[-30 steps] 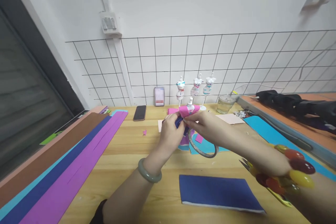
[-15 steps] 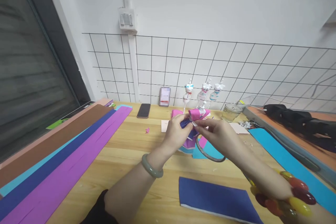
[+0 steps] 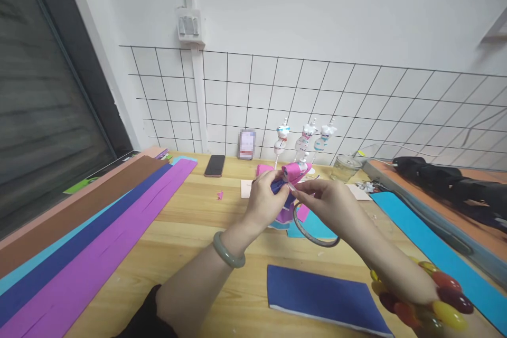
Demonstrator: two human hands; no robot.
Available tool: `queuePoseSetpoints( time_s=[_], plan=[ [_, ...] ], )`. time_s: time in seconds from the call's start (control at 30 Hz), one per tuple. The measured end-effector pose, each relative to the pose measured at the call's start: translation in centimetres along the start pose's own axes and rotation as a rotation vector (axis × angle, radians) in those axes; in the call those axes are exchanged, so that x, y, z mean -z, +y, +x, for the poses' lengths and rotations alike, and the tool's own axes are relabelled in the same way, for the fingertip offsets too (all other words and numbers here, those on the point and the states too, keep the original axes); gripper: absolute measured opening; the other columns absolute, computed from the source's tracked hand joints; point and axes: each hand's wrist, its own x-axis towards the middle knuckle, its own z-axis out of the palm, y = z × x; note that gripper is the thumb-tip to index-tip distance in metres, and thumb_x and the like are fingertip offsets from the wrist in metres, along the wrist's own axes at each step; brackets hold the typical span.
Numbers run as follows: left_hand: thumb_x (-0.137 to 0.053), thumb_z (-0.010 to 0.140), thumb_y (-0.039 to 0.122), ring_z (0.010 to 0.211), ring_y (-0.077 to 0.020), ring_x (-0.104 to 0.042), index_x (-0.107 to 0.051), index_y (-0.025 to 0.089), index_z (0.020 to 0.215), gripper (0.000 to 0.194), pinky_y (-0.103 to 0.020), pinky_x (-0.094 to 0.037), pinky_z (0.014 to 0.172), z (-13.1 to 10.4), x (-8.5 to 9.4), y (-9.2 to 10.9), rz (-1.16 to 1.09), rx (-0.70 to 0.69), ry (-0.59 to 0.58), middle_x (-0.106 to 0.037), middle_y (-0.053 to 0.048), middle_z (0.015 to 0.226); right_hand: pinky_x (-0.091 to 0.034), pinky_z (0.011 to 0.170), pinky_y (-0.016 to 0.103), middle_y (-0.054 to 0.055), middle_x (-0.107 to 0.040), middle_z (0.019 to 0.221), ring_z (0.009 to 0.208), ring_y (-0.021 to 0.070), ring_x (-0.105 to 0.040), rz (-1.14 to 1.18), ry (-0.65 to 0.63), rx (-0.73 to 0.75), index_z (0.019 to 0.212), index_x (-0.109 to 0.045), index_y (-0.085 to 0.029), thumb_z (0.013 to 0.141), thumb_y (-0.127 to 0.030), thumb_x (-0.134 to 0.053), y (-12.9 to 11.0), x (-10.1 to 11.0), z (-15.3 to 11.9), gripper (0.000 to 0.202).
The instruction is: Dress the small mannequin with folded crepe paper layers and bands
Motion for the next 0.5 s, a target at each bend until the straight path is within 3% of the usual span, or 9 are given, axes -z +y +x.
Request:
queuePoseSetpoints(
  time_s=[0.3,0.5],
  plan=[
    [-0.057,0.077,0.011,0.103,-0.0229,-0.059,-0.064,0.020,0.104,0.030,-0.036,-0.046,0.092,-0.4,-0.4,-0.3,0.024,-0.070,0.003,-0.065,-0.008,0.105,-0.032,0.049,0.026,0.002,-0.063,0.056,0.051,0.0162,-0.053,-0.085,0.009,0.025,0.082,-0.074,-0.021,0.082,-0.030,-0.052,-2.0,-0.7,-0.7,0.024],
    [-0.055,0.078,0.011,0.101,-0.0236,-0.058,-0.064,0.018,0.108,0.033,-0.036,-0.045,0.091,-0.5,-0.2,-0.2,0.078,-0.106,0.017,-0.066,-0.009,0.101,-0.036,0.053,0.027,0.004,-0.069,0.070,0.057,0.0171,-0.055,-0.121,0.025,0.073,0.083,-0.074,-0.020,0.083,-0.026,-0.049,-2.1,-1.4,-0.2,0.025]
  ],
)
